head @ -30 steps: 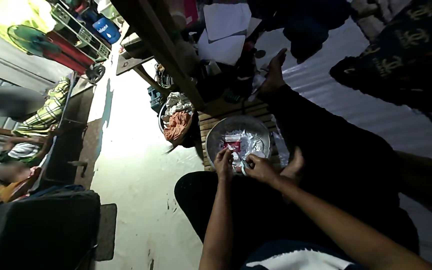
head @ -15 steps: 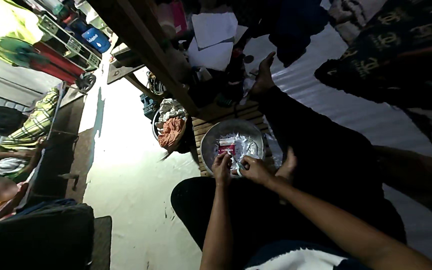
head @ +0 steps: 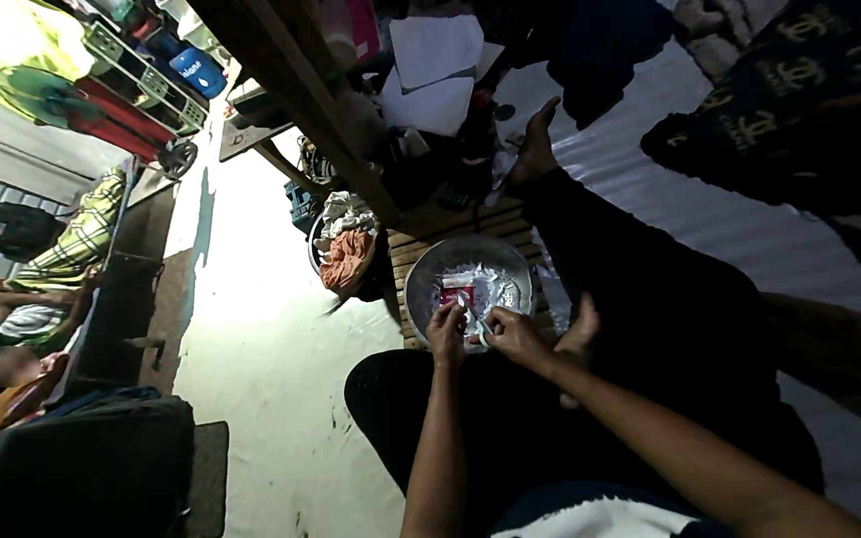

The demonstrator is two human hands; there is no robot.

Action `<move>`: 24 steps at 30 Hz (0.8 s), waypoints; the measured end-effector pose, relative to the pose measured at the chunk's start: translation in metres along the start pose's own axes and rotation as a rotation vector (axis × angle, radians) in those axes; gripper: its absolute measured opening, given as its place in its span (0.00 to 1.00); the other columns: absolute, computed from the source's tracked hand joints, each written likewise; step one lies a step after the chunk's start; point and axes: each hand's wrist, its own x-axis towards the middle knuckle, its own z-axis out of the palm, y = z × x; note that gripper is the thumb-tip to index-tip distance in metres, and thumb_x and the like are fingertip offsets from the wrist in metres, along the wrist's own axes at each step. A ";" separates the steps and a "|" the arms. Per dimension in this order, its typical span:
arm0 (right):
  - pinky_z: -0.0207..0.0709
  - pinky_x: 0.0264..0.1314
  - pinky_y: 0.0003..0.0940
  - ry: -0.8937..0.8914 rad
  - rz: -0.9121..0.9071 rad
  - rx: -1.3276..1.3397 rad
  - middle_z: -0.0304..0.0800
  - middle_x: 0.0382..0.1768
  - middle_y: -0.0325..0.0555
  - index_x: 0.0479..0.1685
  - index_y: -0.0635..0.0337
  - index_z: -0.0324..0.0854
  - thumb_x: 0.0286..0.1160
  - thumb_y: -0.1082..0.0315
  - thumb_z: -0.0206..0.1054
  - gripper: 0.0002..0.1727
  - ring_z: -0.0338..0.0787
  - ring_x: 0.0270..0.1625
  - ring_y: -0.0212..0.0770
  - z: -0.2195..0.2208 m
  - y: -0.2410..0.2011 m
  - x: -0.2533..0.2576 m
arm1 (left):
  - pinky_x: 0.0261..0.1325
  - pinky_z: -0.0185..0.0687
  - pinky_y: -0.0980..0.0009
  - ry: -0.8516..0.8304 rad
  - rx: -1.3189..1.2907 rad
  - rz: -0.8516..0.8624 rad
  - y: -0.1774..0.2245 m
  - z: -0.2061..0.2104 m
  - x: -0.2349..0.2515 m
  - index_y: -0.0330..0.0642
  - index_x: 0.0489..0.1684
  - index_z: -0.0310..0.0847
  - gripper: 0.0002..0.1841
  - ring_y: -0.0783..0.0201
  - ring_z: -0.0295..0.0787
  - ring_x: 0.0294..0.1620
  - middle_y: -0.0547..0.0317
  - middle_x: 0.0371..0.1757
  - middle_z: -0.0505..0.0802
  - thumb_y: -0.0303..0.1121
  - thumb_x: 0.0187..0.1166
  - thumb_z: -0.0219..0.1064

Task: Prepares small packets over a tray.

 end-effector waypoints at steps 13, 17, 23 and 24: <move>0.78 0.51 0.50 -0.077 0.055 -0.026 0.87 0.40 0.60 0.54 0.71 0.82 0.74 0.56 0.75 0.25 0.86 0.41 0.51 -0.006 -0.007 -0.005 | 0.34 0.83 0.79 -0.007 0.027 0.066 -0.002 -0.001 -0.001 0.27 0.48 0.82 0.07 0.74 0.85 0.27 0.59 0.33 0.92 0.16 0.81 0.59; 0.77 0.48 0.48 -0.063 0.017 -0.026 0.86 0.38 0.58 0.53 0.72 0.82 0.74 0.57 0.75 0.23 0.84 0.38 0.48 -0.003 -0.004 -0.005 | 0.34 0.83 0.80 -0.012 0.019 0.056 0.000 -0.001 -0.002 0.28 0.48 0.82 0.07 0.74 0.85 0.26 0.59 0.32 0.91 0.16 0.82 0.59; 0.77 0.47 0.46 -0.033 0.000 -0.010 0.85 0.36 0.57 0.52 0.72 0.81 0.74 0.63 0.74 0.19 0.84 0.36 0.48 0.000 -0.003 -0.005 | 0.34 0.84 0.80 -0.016 -0.015 0.040 0.000 -0.001 -0.003 0.28 0.48 0.82 0.07 0.75 0.85 0.26 0.60 0.32 0.91 0.16 0.82 0.58; 0.77 0.48 0.46 -0.030 0.001 -0.011 0.85 0.36 0.58 0.52 0.73 0.81 0.74 0.65 0.73 0.18 0.84 0.37 0.48 0.000 -0.003 -0.005 | 0.33 0.83 0.80 -0.016 -0.019 0.043 0.000 -0.001 -0.003 0.28 0.48 0.82 0.07 0.75 0.85 0.26 0.60 0.32 0.91 0.16 0.82 0.58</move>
